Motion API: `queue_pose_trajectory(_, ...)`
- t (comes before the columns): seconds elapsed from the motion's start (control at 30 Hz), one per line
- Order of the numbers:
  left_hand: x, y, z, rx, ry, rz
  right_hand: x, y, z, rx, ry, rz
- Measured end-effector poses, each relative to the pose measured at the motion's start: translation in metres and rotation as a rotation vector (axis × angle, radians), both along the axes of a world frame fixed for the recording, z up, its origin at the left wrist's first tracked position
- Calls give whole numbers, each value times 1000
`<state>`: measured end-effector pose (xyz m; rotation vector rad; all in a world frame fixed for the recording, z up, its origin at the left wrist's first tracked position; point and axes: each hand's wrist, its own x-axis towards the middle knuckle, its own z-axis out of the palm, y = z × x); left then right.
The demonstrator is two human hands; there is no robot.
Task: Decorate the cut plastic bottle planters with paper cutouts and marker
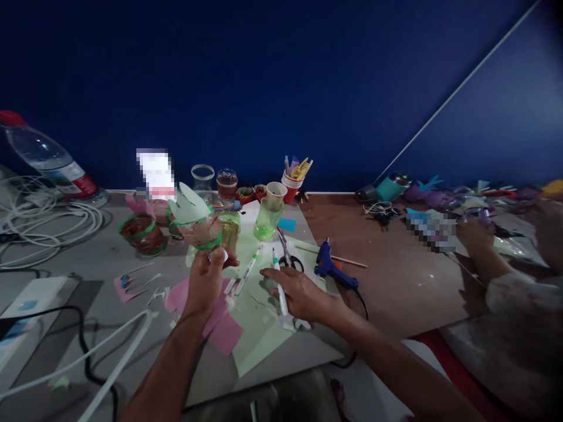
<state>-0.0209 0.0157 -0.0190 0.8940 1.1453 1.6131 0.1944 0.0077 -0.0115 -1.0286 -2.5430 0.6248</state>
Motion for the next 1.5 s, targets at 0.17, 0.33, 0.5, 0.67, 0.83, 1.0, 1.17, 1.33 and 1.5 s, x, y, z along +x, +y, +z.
queue_pose_trajectory(0.17, 4, -2, -1, -20, 49, -55, 11, -22, 6, -107, -5, 126)
queue_pose_trajectory(0.33, 8, -5, 1, -14, 99, -107, 30, -27, 20, -249, 317, 4)
queue_pose_trajectory(0.5, 12, -6, 3, -52, 125, -126, 40, -28, 9, -51, 132, -122)
queue_pose_trajectory(0.67, 14, -6, 2, -50, 127, -153, 33, -52, -12, 99, -14, 61)
queue_pose_trajectory(0.83, 16, -5, -1, -50, 138, -171, 13, -58, -16, 134, -98, 183)
queue_pose_trajectory(1.0, 15, -5, -4, -65, 166, -175, -7, -52, -12, 109, -73, 281)
queue_pose_trajectory(1.17, 17, -7, -2, -74, 116, -176, -1, -48, -6, 102, 59, 273)
queue_pose_trajectory(1.33, 21, -10, 1, -110, 184, -262, 25, -46, -11, 83, 42, 49)
queue_pose_trajectory(1.5, 25, -18, -3, -125, 305, -496, 35, -50, -21, 112, -30, 67)
